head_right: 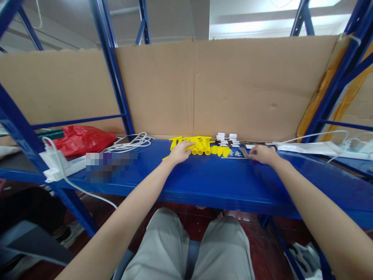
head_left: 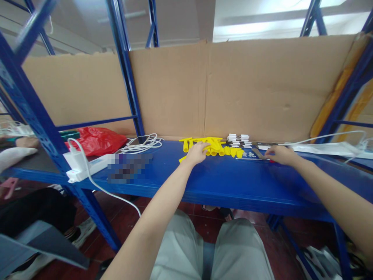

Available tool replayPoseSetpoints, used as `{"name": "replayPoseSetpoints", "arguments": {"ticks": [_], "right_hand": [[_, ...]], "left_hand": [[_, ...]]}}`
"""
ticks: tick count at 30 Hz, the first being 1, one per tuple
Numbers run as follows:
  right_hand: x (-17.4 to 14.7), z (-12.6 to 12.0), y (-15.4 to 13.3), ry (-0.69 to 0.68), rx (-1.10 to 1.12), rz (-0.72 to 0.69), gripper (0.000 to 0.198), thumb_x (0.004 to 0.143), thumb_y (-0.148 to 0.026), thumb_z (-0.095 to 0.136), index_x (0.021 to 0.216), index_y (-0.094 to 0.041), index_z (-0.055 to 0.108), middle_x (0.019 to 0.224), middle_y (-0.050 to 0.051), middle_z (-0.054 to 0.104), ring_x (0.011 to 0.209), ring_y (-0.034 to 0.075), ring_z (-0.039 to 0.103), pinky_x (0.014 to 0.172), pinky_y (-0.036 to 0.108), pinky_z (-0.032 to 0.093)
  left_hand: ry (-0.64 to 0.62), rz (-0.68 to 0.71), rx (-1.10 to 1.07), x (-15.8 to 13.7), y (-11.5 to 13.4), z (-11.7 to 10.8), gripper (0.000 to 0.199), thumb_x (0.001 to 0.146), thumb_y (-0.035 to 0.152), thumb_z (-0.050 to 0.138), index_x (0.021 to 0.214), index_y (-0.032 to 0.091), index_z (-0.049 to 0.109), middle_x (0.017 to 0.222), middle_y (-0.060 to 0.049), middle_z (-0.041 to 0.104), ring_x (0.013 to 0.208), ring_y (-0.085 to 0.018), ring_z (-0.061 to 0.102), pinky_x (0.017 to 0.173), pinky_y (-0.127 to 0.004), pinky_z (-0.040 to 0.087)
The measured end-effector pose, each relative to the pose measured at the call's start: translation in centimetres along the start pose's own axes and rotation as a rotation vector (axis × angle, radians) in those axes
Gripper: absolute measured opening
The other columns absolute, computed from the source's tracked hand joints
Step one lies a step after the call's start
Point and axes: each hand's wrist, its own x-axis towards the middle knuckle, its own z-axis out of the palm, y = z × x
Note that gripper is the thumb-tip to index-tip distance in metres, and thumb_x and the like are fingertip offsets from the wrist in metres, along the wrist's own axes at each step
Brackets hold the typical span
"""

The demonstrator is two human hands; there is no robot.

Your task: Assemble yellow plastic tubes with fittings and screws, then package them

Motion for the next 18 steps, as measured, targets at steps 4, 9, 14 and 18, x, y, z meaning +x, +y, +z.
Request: {"name": "replayPoseSetpoints", "arguments": {"ticks": [4, 9, 14, 18], "right_hand": [[1.6, -0.5, -1.4, -0.035, 0.073, 0.000, 0.018, 0.078, -0.032, 0.060, 0.079, -0.025, 0.077, 0.090, 0.005, 0.077, 0.086, 0.026, 0.068, 0.072, 0.033, 0.048], [4.0, -0.3, -3.5, 0.060, 0.311, 0.055, 0.020, 0.077, -0.027, 0.059, 0.080, -0.019, 0.077, 0.086, 0.008, 0.077, 0.081, 0.023, 0.069, 0.068, 0.027, 0.049], [3.6, 1.1, -5.3, 0.149, 0.304, 0.173, 0.028, 0.080, -0.027, 0.053, 0.089, -0.017, 0.077, 0.093, 0.011, 0.077, 0.087, 0.025, 0.069, 0.070, 0.029, 0.049], [2.4, 1.0, -5.0, 0.058, 0.225, 0.144, 0.023, 0.078, -0.030, 0.055, 0.081, -0.020, 0.076, 0.089, 0.009, 0.076, 0.090, 0.027, 0.069, 0.072, 0.030, 0.049]], "left_hand": [[-0.005, -0.002, 0.001, 0.0, -0.1, 0.2, 0.041, 0.088, 0.012, 0.057, 0.127, 0.021, 0.066, 0.131, -0.008, 0.065, 0.121, -0.021, 0.060, 0.108, -0.037, 0.044], [-0.044, -0.003, 0.017, -0.2, 0.1, 0.0, 0.040, 0.089, 0.014, 0.057, 0.128, 0.022, 0.065, 0.131, -0.007, 0.065, 0.122, -0.021, 0.059, 0.107, -0.037, 0.044], [-0.058, 0.010, 0.017, -0.3, 0.1, 0.1, 0.040, 0.089, 0.014, 0.055, 0.127, 0.023, 0.065, 0.131, -0.006, 0.065, 0.121, -0.021, 0.059, 0.107, -0.038, 0.044], [-0.070, 0.025, 0.000, -0.2, 0.2, 0.2, 0.038, 0.089, 0.014, 0.057, 0.125, 0.022, 0.067, 0.129, -0.007, 0.066, 0.122, -0.020, 0.059, 0.107, -0.036, 0.043]]}}
